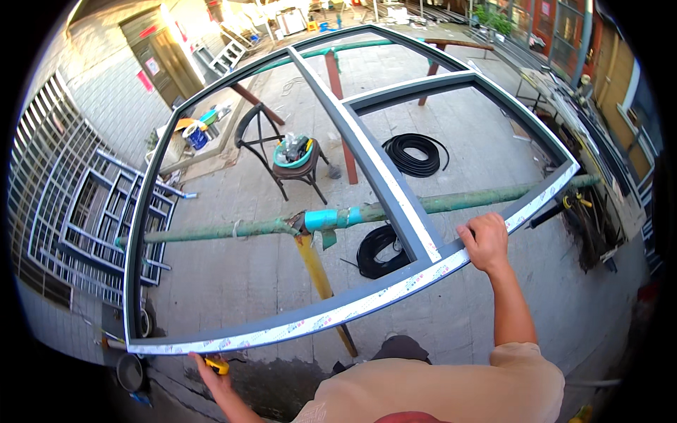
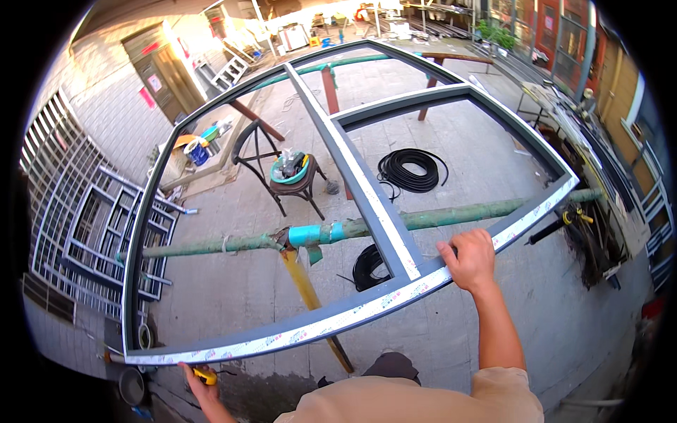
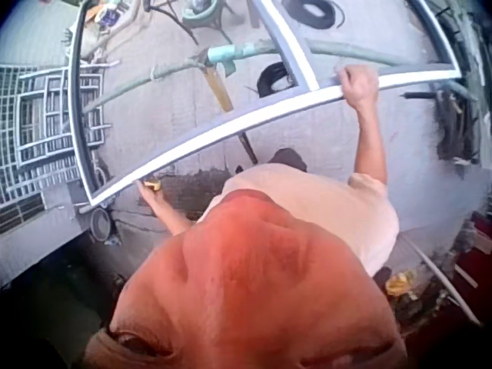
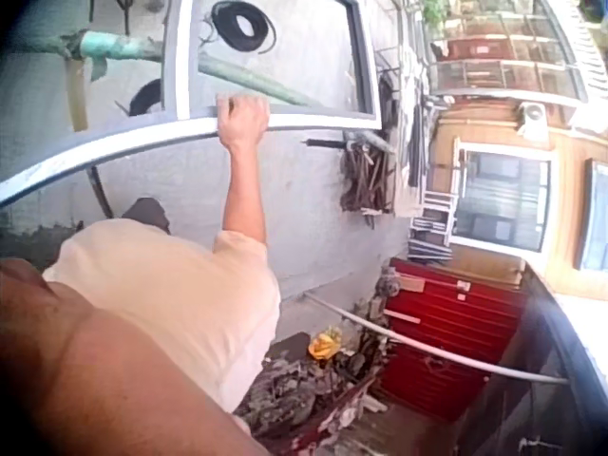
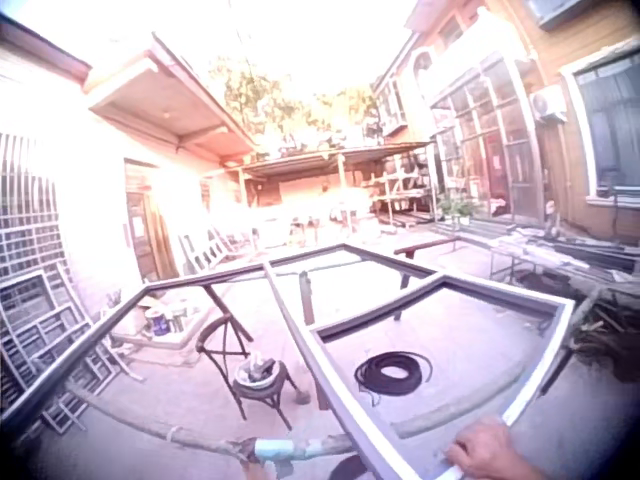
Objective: The person measures a metal strip against a window frame using a measuring tape, positions the strip, and then lifts and moves the large metal window frame.
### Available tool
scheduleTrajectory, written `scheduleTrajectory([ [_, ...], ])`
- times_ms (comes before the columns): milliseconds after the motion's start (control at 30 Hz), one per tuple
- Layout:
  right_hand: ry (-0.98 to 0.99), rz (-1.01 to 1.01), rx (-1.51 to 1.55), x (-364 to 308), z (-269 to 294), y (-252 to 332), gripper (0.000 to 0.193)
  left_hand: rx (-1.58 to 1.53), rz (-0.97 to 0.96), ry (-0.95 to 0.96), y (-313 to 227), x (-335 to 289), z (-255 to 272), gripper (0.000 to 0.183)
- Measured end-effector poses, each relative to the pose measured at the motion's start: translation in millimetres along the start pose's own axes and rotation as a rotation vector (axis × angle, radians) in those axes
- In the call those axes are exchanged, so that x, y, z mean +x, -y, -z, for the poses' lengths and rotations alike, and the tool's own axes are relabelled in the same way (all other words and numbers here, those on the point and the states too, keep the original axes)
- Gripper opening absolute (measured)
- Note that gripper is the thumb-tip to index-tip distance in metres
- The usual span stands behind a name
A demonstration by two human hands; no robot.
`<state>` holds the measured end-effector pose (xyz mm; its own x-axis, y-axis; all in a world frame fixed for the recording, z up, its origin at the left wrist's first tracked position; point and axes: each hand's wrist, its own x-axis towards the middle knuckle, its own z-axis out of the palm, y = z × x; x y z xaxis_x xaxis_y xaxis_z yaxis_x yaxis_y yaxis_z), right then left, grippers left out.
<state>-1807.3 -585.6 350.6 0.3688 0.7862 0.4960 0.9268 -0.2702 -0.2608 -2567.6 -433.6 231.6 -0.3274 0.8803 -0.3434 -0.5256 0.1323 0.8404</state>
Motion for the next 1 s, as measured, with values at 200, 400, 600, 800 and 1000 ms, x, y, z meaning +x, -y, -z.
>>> scheduleTrajectory([
  [200,0.198,0.063,-0.033,5.4,3.3,9.0,0.045,-0.006,0.076,-0.002,-14.1,7.3,12.3,0.045],
  [400,0.167,0.038,0.001,13.3,-6.5,31.4,0.048,-0.013,0.03,-0.001,-25.4,66.8,17.0,0.045],
  [600,0.244,0.064,0.0,44.4,-33.3,85.1,0.053,-0.013,0.109,0.054,-66.8,151.1,-15.2,0.043],
  [800,0.317,0.001,-0.053,28.2,-22.2,94.6,0.049,0.036,0.128,-0.004,-76.8,141.9,-6.0,0.051],
  [1000,0.265,-0.127,0.0,-12.6,9.0,93.0,0.048,0.089,0.175,-0.03,-91.3,93.6,29.9,0.063],
])
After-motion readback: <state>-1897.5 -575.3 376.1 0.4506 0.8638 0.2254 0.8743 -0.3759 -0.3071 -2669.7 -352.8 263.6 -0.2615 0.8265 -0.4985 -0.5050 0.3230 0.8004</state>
